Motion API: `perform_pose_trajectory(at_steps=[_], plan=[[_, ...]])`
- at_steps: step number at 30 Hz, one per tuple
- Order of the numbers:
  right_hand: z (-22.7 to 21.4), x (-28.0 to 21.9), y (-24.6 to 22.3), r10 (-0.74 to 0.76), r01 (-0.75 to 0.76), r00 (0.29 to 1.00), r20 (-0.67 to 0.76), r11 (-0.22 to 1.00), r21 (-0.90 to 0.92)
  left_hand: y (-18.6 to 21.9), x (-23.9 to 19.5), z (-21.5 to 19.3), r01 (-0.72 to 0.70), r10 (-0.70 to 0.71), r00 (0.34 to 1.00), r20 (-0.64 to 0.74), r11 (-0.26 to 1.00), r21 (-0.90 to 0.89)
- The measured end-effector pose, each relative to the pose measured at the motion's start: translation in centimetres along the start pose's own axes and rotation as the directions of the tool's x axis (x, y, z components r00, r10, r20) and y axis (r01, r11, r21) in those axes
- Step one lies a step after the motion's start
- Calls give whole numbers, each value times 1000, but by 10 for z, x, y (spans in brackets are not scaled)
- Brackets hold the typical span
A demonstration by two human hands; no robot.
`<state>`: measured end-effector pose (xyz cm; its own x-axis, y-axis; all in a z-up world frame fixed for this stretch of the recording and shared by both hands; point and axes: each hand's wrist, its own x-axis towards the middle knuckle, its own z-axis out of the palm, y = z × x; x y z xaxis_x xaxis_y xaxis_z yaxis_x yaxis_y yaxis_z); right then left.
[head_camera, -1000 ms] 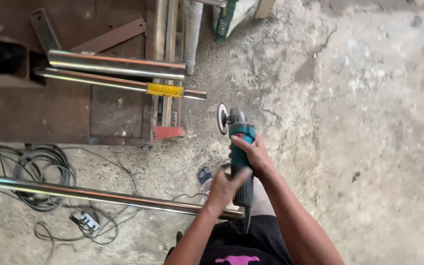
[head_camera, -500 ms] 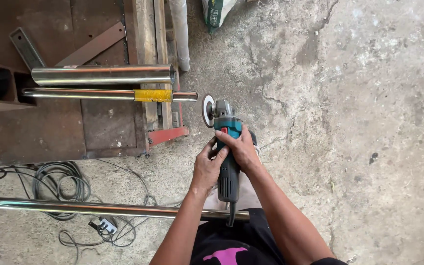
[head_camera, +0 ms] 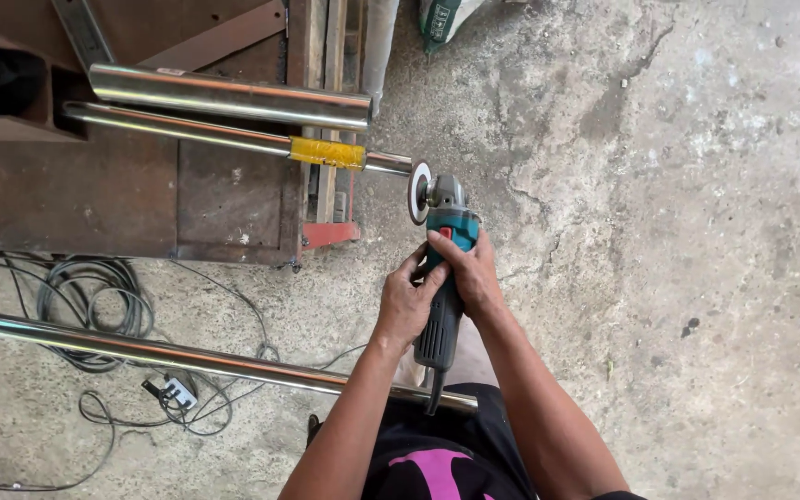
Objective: The person fits stainless steel tubes together on a work table, holding a cylindrical tube against a frame rail and using an angle grinder on the tube ends. They reposition the frame, dry-fit cross bars into the structure, and press the joints together to check alignment.
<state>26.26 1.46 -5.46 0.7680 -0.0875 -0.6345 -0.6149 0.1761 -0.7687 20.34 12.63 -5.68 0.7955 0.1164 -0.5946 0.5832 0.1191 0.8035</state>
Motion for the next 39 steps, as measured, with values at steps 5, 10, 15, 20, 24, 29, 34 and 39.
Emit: perform_pose_trajectory(at_steps=[5,10,15,20,24,29,34,39], plan=[[1,3,4,-4,4,1000,-16,1000,31,-1,4,-2,6,-7,1000,8,998,57],[1,3,5,-8,9,999,-32,1000,14,0,5,-4,7,-10,999,31,996,93],[-6,1,6,-18,16,997,-76,999,-31,25,15,-43,-107,137,990,-38,891,441],[-37,1,-10,-25,10,999,-37,935,-355,86,73,-116,-223,792,609,-36,214,951],[-70,12,-6,-16,-22,997,-73,871,-491,120,79,-136,-141,675,734,68,54,989],[-95,15,-14,-66,52,998,9,687,-725,101,121,-173,-141,654,741,154,-72,987],[-78,24,4,-207,68,960,-187,824,-563,99,133,-194,-273,697,669,259,-94,957],[-14,34,29,-236,183,871,-432,970,-160,103,145,-204,-333,703,639,313,-114,936]])
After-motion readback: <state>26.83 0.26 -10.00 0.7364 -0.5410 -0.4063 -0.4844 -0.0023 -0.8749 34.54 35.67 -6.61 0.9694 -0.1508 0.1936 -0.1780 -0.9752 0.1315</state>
